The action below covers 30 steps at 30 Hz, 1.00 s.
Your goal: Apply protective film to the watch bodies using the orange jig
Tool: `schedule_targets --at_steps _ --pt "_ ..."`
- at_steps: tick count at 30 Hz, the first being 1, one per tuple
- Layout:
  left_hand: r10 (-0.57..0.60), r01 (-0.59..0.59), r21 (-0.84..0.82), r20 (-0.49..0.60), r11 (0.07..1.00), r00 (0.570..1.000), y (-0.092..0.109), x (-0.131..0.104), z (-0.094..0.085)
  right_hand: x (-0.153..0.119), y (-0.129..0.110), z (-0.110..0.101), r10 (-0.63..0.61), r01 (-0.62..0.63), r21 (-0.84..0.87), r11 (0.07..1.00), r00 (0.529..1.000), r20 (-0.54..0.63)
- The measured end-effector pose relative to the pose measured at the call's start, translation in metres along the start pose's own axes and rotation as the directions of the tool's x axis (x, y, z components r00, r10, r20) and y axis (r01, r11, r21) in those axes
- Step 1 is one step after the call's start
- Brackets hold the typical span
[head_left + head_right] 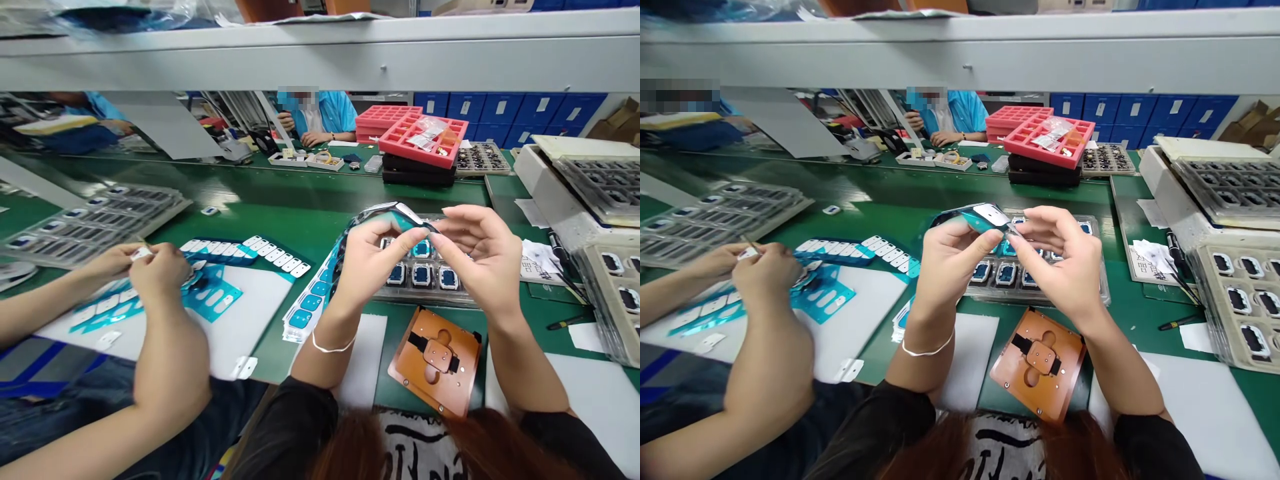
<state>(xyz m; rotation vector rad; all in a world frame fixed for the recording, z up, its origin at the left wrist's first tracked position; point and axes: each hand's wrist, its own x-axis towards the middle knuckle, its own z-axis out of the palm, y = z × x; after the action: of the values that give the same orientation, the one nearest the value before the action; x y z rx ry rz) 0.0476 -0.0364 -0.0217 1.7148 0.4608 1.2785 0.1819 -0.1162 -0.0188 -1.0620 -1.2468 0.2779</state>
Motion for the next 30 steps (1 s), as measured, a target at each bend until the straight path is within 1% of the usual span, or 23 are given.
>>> schedule_targets --at_steps 6,8,12,15,18,22,24,26,28,30 --pt "0.044 -0.042 0.060 -0.026 0.997 0.999 -0.001 0.001 -0.002 0.004 0.001 -0.006 -0.027 0.024 -0.056 0.998 0.999 -0.047" --pt "0.071 -0.068 0.086 -0.032 0.994 0.997 -0.001 0.002 -0.005 0.006 0.002 -0.008 -0.033 0.028 -0.066 0.997 0.997 -0.075" --pt "0.138 -0.124 0.190 -0.059 0.974 0.989 0.001 0.004 -0.012 0.010 0.005 -0.011 -0.028 0.018 -0.087 0.996 0.993 -0.118" --pt "0.145 -0.127 0.213 -0.073 0.969 0.987 0.003 0.005 -0.016 0.011 0.008 -0.013 -0.032 0.023 -0.076 0.997 0.992 -0.122" --pt "0.148 -0.131 0.199 -0.068 0.971 0.987 0.004 0.005 -0.017 0.013 0.010 -0.014 -0.011 0.007 -0.032 0.999 0.993 -0.118" --pt "0.166 -0.143 0.224 -0.088 0.964 0.982 0.007 0.007 -0.022 0.016 0.012 -0.019 0.053 -0.040 0.120 0.992 0.992 -0.111" --pt "0.160 -0.124 0.286 -0.103 0.950 0.982 0.007 0.005 -0.032 0.018 0.013 -0.023 0.078 -0.064 0.154 0.986 0.993 -0.088" --pt "0.139 -0.096 0.360 -0.094 0.928 0.986 0.004 -0.003 -0.048 0.019 0.013 -0.027 0.085 -0.077 0.126 0.989 0.994 -0.064" --pt "0.102 -0.066 0.438 -0.060 0.897 0.993 -0.004 -0.021 -0.072 0.020 0.012 -0.030 0.063 -0.061 0.042 0.997 0.996 -0.061" --pt "0.039 -0.016 0.541 -0.031 0.841 0.999 -0.017 -0.047 -0.099 0.019 0.008 -0.032 0.043 -0.045 -0.027 0.999 0.996 -0.082"
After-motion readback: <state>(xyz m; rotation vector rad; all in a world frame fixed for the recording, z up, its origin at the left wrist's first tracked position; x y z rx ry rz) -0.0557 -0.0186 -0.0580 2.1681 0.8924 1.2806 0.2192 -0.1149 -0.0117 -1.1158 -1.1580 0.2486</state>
